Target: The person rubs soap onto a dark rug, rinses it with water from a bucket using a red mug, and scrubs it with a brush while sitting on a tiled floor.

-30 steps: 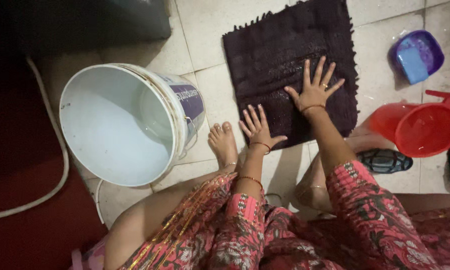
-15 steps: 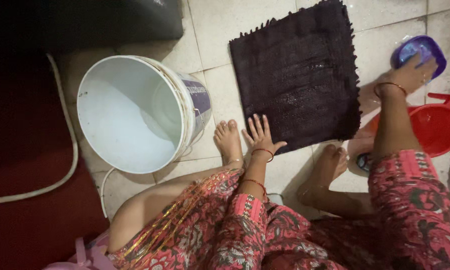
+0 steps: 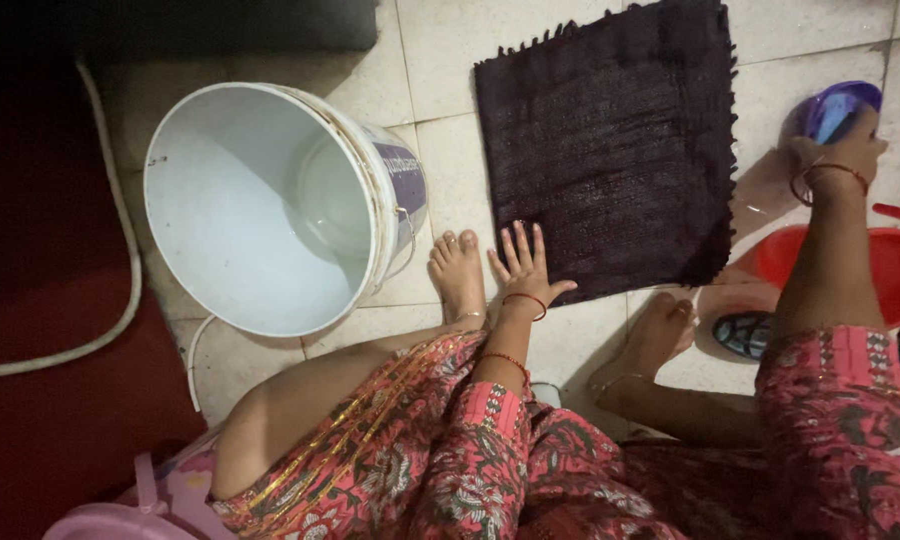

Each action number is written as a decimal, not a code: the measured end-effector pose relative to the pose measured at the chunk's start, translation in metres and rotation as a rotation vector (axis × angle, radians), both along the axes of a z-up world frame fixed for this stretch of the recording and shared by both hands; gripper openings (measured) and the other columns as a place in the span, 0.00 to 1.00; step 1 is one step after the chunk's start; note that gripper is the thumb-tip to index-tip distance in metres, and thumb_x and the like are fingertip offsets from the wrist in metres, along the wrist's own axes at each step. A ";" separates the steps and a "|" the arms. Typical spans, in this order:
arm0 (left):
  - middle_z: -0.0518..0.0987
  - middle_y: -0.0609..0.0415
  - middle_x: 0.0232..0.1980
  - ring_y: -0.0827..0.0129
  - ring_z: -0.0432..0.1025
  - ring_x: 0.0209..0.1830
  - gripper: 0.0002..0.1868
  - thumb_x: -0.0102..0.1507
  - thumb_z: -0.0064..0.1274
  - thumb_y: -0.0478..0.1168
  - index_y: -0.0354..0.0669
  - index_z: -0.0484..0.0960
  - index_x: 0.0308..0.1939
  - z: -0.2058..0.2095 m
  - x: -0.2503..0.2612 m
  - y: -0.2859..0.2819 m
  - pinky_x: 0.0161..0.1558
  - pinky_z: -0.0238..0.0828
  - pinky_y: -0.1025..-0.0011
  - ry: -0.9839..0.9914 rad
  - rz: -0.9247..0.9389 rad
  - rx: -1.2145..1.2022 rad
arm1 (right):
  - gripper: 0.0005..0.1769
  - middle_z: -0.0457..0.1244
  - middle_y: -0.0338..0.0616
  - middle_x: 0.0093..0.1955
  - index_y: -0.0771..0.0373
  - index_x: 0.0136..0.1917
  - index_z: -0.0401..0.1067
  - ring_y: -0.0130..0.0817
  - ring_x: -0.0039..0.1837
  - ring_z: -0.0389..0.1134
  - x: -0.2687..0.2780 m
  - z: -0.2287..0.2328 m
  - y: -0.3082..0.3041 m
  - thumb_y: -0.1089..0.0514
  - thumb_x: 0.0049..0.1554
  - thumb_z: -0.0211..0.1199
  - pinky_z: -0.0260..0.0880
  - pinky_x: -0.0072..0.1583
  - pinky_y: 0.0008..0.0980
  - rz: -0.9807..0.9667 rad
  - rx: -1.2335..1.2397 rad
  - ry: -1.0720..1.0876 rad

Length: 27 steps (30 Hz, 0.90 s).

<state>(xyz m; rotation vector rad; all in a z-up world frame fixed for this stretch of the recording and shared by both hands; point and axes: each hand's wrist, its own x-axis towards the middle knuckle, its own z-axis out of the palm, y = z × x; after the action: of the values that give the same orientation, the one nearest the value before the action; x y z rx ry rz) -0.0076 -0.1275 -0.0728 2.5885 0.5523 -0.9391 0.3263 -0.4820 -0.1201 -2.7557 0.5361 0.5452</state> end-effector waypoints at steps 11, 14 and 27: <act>0.22 0.42 0.84 0.44 0.15 0.83 0.74 0.51 0.56 0.78 0.49 0.26 0.81 0.003 0.002 0.001 0.73 0.12 0.33 0.000 0.012 -0.029 | 0.30 0.54 0.58 0.77 0.62 0.77 0.53 0.49 0.76 0.61 -0.057 -0.003 0.095 0.53 0.66 0.53 0.59 0.78 0.47 0.005 0.312 -0.597; 0.21 0.42 0.84 0.43 0.15 0.83 0.74 0.52 0.56 0.78 0.49 0.25 0.81 0.003 0.005 0.004 0.73 0.12 0.33 0.038 0.000 -0.032 | 0.19 0.65 0.57 0.57 0.63 0.64 0.72 0.55 0.58 0.65 -0.127 0.017 0.194 0.49 0.67 0.63 0.64 0.60 0.54 0.703 0.066 -0.338; 0.24 0.42 0.85 0.43 0.18 0.84 0.72 0.52 0.54 0.78 0.49 0.27 0.82 0.009 0.004 0.007 0.73 0.14 0.32 0.025 -0.007 -0.043 | 0.25 0.58 0.63 0.72 0.50 0.74 0.67 0.58 0.68 0.60 -0.097 -0.021 0.181 0.47 0.66 0.65 0.58 0.62 0.54 0.710 -0.045 -0.698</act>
<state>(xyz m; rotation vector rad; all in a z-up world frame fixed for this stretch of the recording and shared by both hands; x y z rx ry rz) -0.0035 -0.1205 -0.0638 2.5459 0.5243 -0.9760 0.2293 -0.3009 -0.1412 -2.8587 -0.6054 -0.3250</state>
